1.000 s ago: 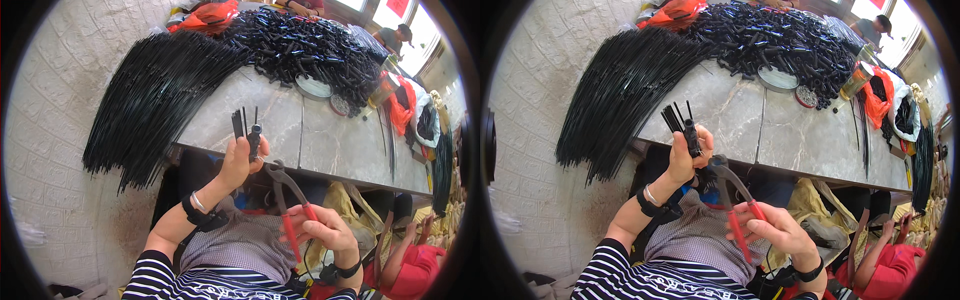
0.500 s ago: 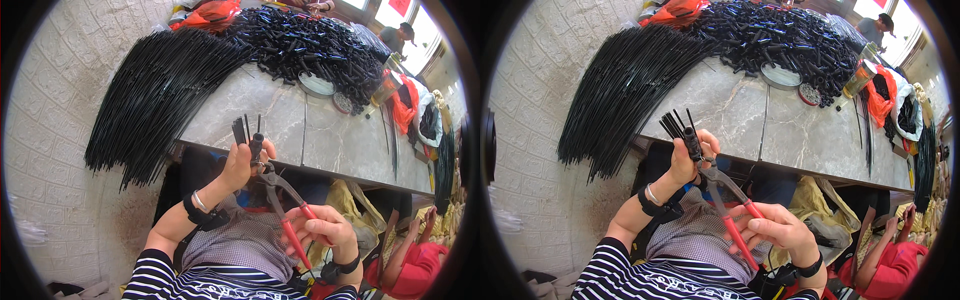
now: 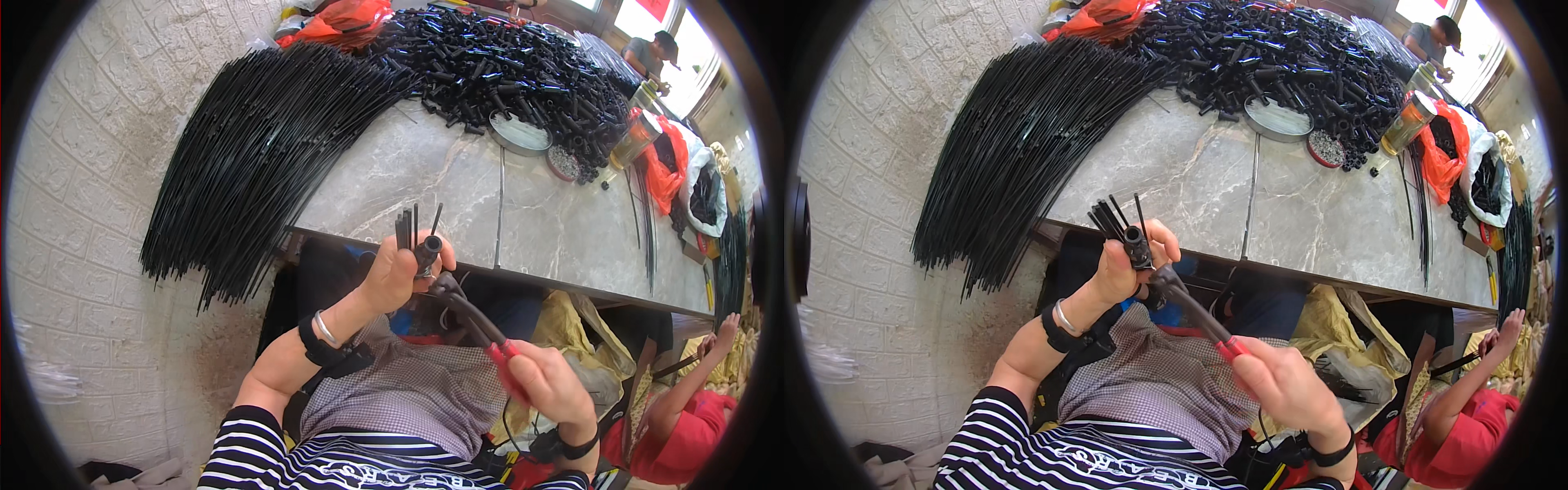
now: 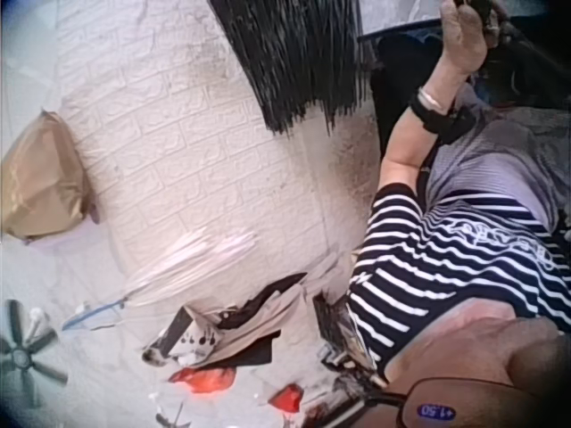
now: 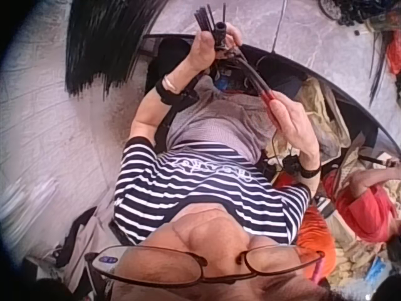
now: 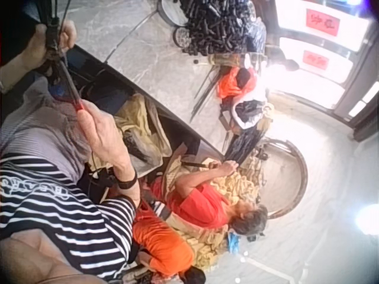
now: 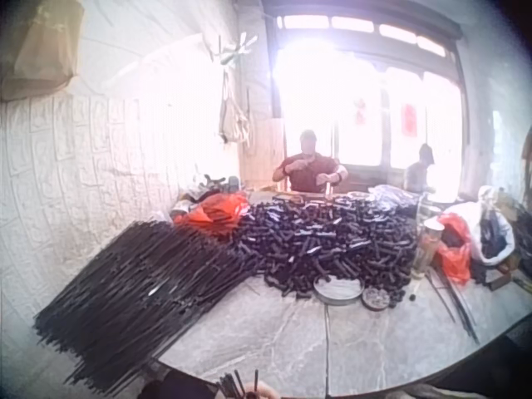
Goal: Assembling black ribs and small circular components onto an umbrella center hub using hands and pliers.
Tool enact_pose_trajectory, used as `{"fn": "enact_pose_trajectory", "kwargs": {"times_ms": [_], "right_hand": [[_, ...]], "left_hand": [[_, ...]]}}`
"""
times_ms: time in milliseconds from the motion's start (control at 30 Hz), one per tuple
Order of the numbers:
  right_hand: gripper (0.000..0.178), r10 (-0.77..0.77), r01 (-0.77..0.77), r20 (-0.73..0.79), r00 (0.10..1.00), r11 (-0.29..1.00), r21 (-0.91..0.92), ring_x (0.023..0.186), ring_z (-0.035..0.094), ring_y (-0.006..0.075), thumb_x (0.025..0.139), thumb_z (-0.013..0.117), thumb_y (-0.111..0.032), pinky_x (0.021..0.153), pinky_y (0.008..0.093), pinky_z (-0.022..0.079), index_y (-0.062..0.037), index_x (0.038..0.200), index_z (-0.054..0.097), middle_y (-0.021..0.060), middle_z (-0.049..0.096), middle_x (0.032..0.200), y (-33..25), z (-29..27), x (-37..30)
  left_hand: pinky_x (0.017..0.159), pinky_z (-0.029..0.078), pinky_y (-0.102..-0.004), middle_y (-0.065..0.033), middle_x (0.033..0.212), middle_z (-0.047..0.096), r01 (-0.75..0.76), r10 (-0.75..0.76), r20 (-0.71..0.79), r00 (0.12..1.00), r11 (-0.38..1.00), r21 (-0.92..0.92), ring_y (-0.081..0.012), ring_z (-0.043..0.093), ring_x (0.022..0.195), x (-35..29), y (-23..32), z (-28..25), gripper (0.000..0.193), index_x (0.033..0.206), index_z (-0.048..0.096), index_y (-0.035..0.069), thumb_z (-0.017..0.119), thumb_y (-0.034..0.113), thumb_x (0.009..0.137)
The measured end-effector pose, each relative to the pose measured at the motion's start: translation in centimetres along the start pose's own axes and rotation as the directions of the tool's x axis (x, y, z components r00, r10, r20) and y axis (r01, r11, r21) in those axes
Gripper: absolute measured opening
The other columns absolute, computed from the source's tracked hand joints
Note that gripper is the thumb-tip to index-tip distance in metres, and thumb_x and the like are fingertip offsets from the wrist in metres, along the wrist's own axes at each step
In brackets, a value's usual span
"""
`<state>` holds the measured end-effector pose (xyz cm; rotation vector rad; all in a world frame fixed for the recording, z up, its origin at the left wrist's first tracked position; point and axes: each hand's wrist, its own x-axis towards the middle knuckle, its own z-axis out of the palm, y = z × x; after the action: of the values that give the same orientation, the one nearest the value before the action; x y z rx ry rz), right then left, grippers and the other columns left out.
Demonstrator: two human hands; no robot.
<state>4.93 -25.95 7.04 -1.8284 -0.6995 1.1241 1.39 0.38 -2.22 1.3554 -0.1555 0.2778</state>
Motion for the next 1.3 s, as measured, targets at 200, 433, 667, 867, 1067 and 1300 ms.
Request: {"fn": "enact_pose_trajectory", "kwargs": {"times_ms": [200, 433, 667, 867, 1067, 1300], "right_hand": [[0.019, 0.012, -0.015, 0.019, 1.000, 0.984, 0.179, 0.055, 0.046, 0.0054, 0.083, 0.066, -0.016, 0.050, 0.0228, 0.035, -0.0025, 0.086, 0.053, -0.0002, 0.050, 0.064, 2.7, 0.4, 0.5], [0.036, -0.576, -0.028, -0.375, 0.727, 0.521, -0.853, 0.068, 0.066, 0.0277, 0.071, 0.070, -0.004, 0.055, 0.0358, 0.052, -0.0040, 0.104, 0.057, 0.0158, 0.062, 0.106, 3.9, 2.3, 1.5], [0.038, -0.278, 0.180, -0.203, 0.939, 0.899, -0.398, 0.071, 0.063, 0.0281, 0.087, 0.065, -0.016, 0.066, 0.0370, 0.048, 0.0008, 0.117, 0.050, 0.0129, 0.062, 0.082, 2.3, 1.9, 0.3], [0.022, -0.074, -0.076, 0.284, 0.956, 0.873, 0.481, 0.069, 0.059, 0.0117, 0.086, 0.064, -0.012, 0.061, 0.0264, 0.046, -0.0004, 0.100, 0.051, 0.0096, 0.059, 0.081, 4.0, 0.3, 0.5], [0.039, -0.559, 0.127, -0.307, 0.770, 0.606, -0.786, 0.067, 0.064, 0.0279, 0.073, 0.070, -0.005, 0.056, 0.0369, 0.052, -0.0014, 0.108, 0.053, 0.0148, 0.063, 0.096, 4.2, 2.7, 2.2], [0.037, -0.216, 0.156, -0.224, 0.950, 0.954, -0.255, 0.068, 0.061, 0.0265, 0.086, 0.063, -0.016, 0.057, 0.0337, 0.048, 0.0002, 0.117, 0.050, 0.0146, 0.062, 0.086, 4.0, 2.5, 1.0]], "left_hand": [[0.044, 0.025, -0.0174, 0.0044, 0.056, 0.048, 0.106, -0.107, 0.005, 0.994, 0.994, 0.023, -0.0002, 0.038, 0.047, -0.1, 0.5, 1.3, 0.096, 0.090, 0.058, -0.002, 0.033, 0.088, 0.071], [0.045, 0.027, -0.0187, 0.0049, 0.058, 0.045, 0.021, -0.023, 0.092, 0.995, 1.000, 0.016, -0.0016, 0.037, 0.049, 0.1, 0.1, 1.4, 0.080, 0.091, 0.059, -0.001, 0.037, 0.076, 0.082], [0.046, 0.030, -0.0172, 0.0058, 0.060, 0.043, 0.016, -0.014, 0.049, 0.999, 0.999, -0.031, -0.0012, 0.038, 0.050, 0.3, 0.6, 1.3, 0.074, 0.093, 0.060, 0.001, 0.039, 0.071, 0.087], [0.044, 0.027, -0.0185, 0.0057, 0.050, 0.042, 0.006, -0.002, 0.074, 0.997, 0.998, -0.062, -0.0019, 0.036, 0.045, 0.3, -0.8, 0.8, 0.093, 0.098, 0.055, -0.006, 0.033, 0.082, 0.077], [0.042, 0.026, -0.0177, 0.0053, 0.052, 0.042, 0.012, -0.014, 0.072, 0.997, 0.999, 0.030, -0.0012, 0.035, 0.044, 0.5, -0.1, 1.2, 0.093, 0.097, 0.056, -0.008, 0.035, 0.081, 0.077], [0.041, 0.026, -0.0175, 0.0048, 0.053, 0.043, 0.032, -0.031, 0.016, 0.999, 0.999, -0.026, -0.0010, 0.034, 0.043, 0.6, -0.2, 1.1, 0.093, 0.096, 0.057, -0.008, 0.036, 0.080, 0.077]]}}
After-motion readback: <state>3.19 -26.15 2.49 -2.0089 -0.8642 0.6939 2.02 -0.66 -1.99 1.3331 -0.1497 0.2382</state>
